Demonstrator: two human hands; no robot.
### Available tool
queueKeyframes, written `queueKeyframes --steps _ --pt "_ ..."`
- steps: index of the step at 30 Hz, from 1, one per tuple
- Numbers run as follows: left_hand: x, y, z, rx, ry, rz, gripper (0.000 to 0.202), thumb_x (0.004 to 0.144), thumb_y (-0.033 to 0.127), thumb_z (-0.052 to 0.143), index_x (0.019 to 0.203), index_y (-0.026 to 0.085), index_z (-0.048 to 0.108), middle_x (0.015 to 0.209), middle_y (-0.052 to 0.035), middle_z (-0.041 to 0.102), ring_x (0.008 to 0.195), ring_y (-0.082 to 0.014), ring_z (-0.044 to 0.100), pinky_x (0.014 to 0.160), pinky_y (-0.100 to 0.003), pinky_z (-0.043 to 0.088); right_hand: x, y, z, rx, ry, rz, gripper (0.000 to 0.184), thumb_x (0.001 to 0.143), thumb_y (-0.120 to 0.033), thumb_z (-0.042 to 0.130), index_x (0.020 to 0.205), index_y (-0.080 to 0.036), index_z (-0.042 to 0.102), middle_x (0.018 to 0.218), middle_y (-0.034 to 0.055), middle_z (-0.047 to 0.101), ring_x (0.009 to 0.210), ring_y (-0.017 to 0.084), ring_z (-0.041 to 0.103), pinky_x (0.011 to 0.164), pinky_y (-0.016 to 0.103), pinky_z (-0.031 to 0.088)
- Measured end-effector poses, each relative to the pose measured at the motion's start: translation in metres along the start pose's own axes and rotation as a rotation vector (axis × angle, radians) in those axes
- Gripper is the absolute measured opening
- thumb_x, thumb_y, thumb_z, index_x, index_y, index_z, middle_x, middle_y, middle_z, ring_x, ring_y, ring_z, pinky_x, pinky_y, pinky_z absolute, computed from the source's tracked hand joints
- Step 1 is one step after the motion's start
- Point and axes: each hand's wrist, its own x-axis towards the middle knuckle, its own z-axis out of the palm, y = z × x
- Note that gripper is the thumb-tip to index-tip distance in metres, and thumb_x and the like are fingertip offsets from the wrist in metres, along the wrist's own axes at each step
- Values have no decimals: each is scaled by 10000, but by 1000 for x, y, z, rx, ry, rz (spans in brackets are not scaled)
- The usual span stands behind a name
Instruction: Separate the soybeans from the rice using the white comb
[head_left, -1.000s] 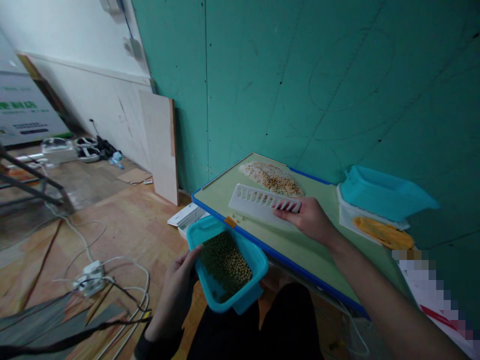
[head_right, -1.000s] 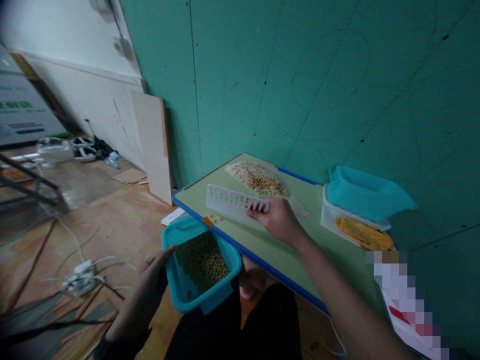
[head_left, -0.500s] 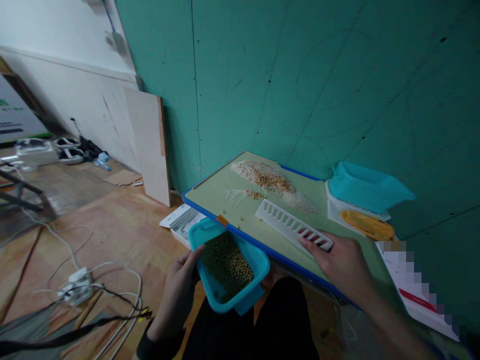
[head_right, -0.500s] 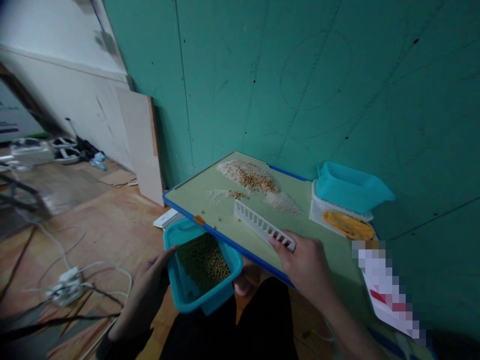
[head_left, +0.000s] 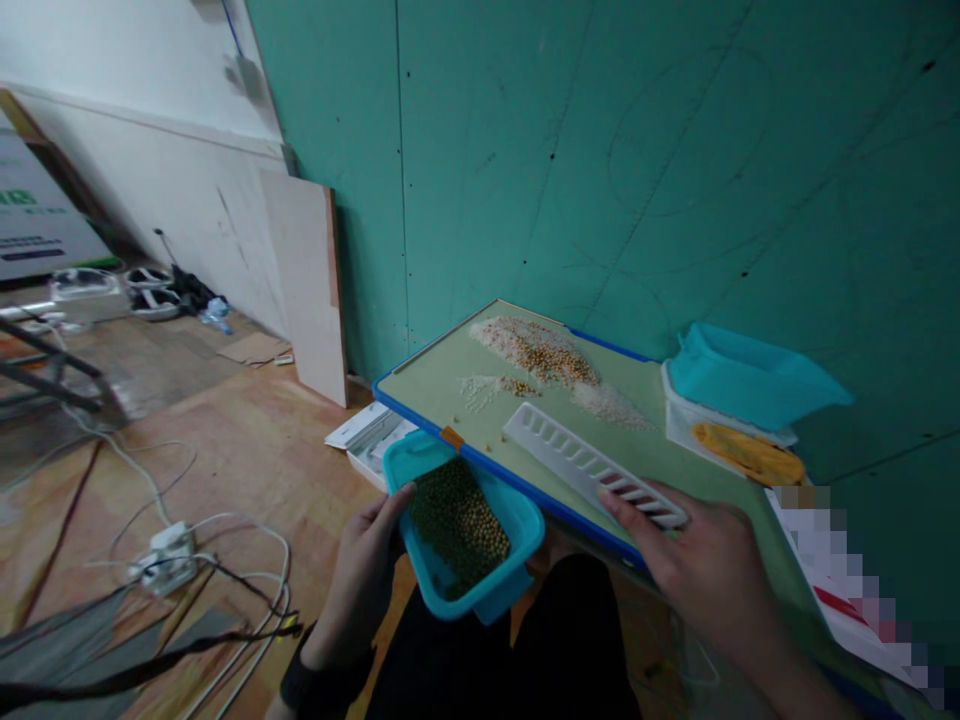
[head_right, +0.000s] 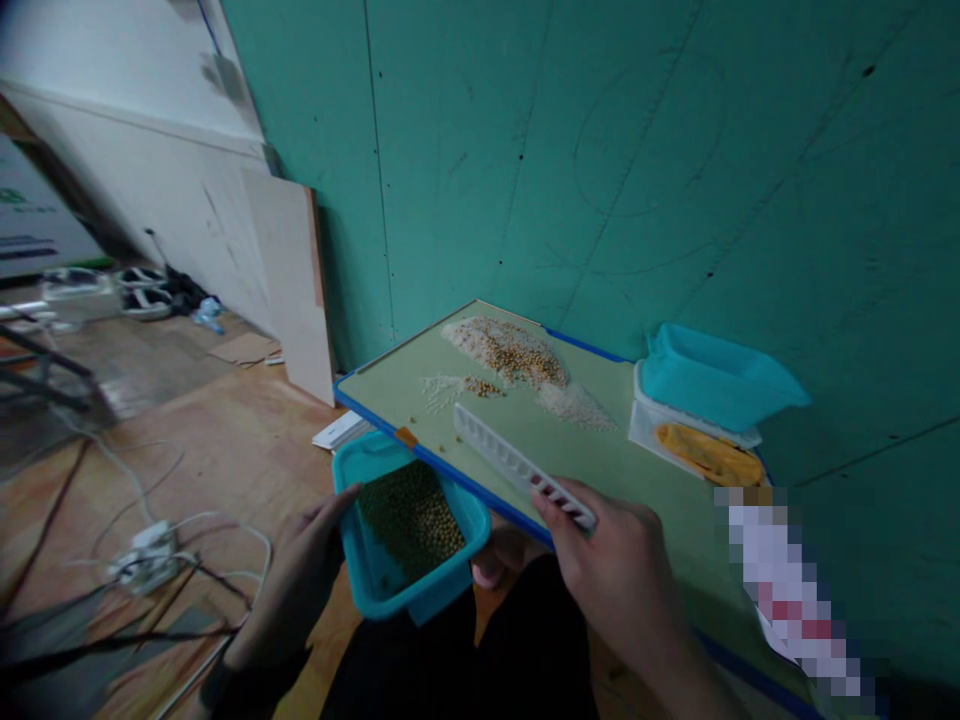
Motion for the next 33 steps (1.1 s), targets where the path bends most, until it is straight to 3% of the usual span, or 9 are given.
queueKeyframes --steps 4,7,11,15,21,24,27,33 --pt "-1 2 -1 5 -15 19 378 682 452 827 515 186 616 463 72 437 448 -80 344 399 -202 276 15 9 11 -57 -24 11 252 910 -383 577 886 -231 777 818 70 797 703 258 762 580 291 565" --pt "-1 2 -3 16 1 43 415 702 423 823 477 192 561 440 89 372 432 -74 289 395 -206 262 15 -1 15 17 -86 -36 237 911 -350 568 900 -232 774 815 59 797 688 238 760 605 282 569" --pt "3 0 -9 12 -9 45 348 735 435 803 560 174 653 497 57 515 468 -82 403 469 -198 380 10 -17 17 132 -163 -37 230 925 -327 558 903 -242 770 847 43 798 730 217 761 660 270 580" --pt "10 -1 -16 24 -34 47 323 763 447 780 635 159 711 555 24 609 508 -100 491 497 -201 418 24 -19 31 145 -80 10 230 915 -347 587 908 -206 768 819 64 794 698 231 754 661 292 585" --pt "16 3 -23 -5 29 62 336 714 442 816 565 177 674 490 49 541 467 -91 450 464 -195 397 48 -28 56 189 -98 -56 209 915 -296 588 950 -212 776 862 69 798 751 221 759 673 279 576" --pt "15 7 -23 -3 50 62 309 705 436 820 582 183 692 504 39 569 475 -99 469 477 -202 417 45 -34 52 243 -167 -73 205 914 -292 591 914 -215 781 817 56 792 692 201 743 641 277 568" --pt "13 10 -23 -7 49 59 290 713 420 817 596 183 695 517 35 568 477 -99 462 475 -202 412 44 -32 44 325 -186 0 193 890 -316 629 902 -203 784 803 55 789 687 205 737 627 287 570" --pt "14 5 -23 1 14 57 299 761 431 782 622 178 705 523 34 551 487 -104 459 488 -211 409 71 -5 40 419 -79 116 218 802 -362 718 844 -156 776 826 72 791 790 268 745 708 333 574"
